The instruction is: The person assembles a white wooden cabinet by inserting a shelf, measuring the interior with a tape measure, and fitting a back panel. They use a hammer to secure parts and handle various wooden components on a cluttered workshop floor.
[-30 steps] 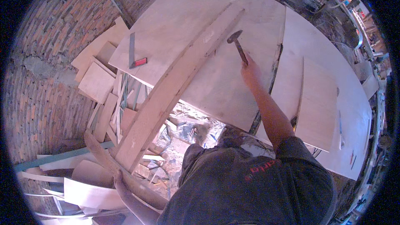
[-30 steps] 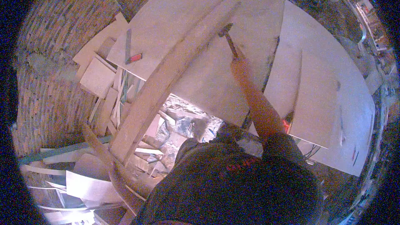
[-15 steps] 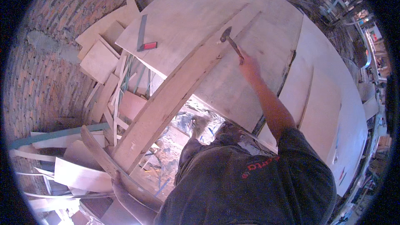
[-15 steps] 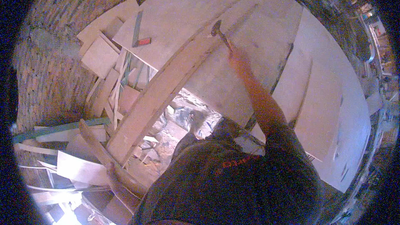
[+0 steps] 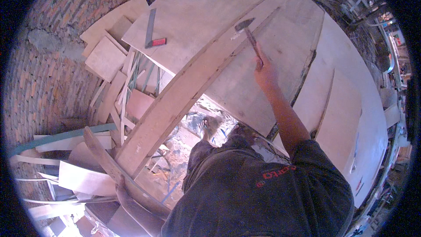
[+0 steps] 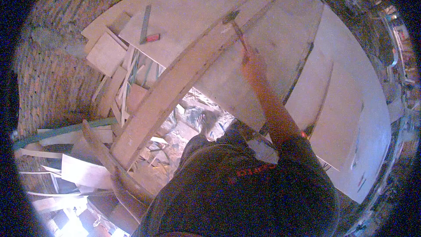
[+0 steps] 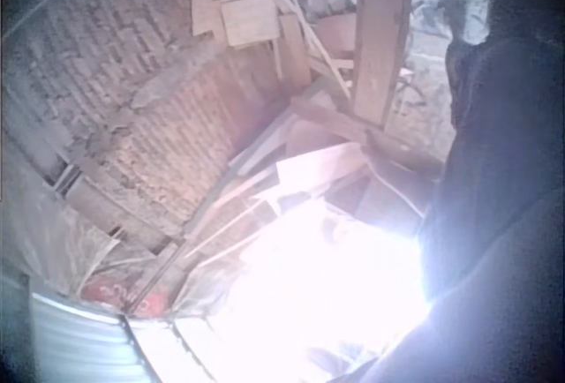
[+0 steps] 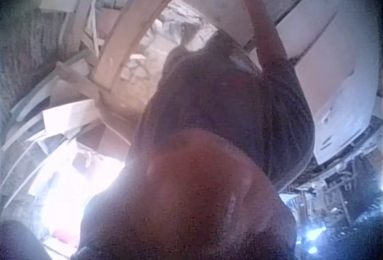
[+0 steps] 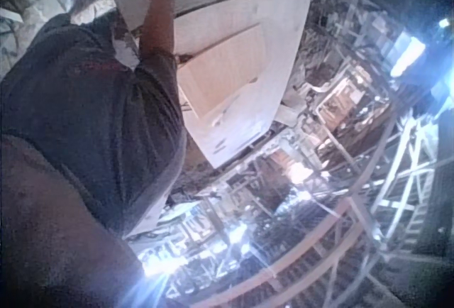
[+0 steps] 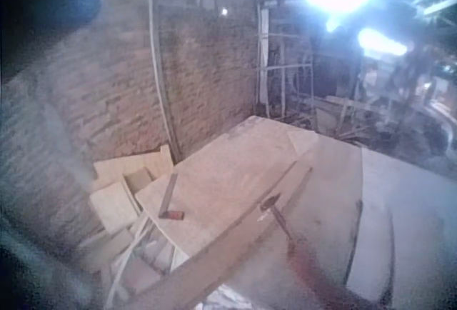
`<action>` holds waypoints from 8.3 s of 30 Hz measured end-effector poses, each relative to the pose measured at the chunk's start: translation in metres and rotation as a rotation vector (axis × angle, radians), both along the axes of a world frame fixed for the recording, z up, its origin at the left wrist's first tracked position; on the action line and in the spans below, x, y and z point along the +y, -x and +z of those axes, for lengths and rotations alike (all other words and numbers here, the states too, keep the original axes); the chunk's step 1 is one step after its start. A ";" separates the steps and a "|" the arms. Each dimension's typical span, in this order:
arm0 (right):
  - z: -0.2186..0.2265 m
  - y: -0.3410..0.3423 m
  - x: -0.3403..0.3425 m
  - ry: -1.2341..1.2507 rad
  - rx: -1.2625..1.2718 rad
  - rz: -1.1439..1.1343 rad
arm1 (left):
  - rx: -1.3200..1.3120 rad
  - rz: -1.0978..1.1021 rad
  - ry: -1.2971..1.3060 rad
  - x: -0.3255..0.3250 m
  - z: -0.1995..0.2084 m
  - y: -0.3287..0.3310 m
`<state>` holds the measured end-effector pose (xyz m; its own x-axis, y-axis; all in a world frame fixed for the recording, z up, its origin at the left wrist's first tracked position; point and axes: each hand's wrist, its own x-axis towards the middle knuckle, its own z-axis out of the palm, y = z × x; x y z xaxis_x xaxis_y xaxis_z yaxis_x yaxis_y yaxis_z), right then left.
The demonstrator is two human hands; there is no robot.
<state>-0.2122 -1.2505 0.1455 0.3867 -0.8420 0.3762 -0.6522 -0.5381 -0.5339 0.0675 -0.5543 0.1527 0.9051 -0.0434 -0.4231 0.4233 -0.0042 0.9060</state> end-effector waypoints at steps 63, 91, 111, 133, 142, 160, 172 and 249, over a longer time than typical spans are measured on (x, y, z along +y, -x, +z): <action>-0.025 0.183 0.276 -1.206 -1.654 -0.698 | -2.019 -1.762 -0.029 -0.482 0.003 0.121; -0.184 0.333 0.327 -0.691 -0.585 -0.915 | -0.752 -2.058 -0.076 -0.582 -0.017 0.275; 0.024 0.363 0.230 -0.910 -1.544 -1.057 | 0.404 -1.524 -0.328 -0.657 -0.100 0.469; -0.071 0.377 0.268 -0.570 -1.330 -1.152 | -0.080 -1.725 -0.205 -0.717 -0.162 0.472; -0.174 0.366 0.296 -0.531 -1.148 -1.001 | -0.341 -1.725 -0.388 -0.714 -0.106 0.496; -0.199 0.438 0.311 -0.576 -1.379 -1.249 | -0.308 -1.711 -0.166 -0.688 -0.199 0.544; -0.300 0.535 0.321 -0.474 -1.479 -1.236 | -0.390 -1.728 -0.112 -0.668 -0.255 0.617; -0.272 0.322 0.258 -1.292 -0.170 -0.302 | -0.220 -0.460 -1.068 -0.272 -0.241 -0.006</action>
<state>-0.5343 -0.9923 -0.1262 0.1521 -0.6716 -0.7252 -0.5300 0.5639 -0.6334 0.0738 -0.8260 -0.0888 0.9547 -0.1030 -0.2793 0.0196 -0.9144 0.4043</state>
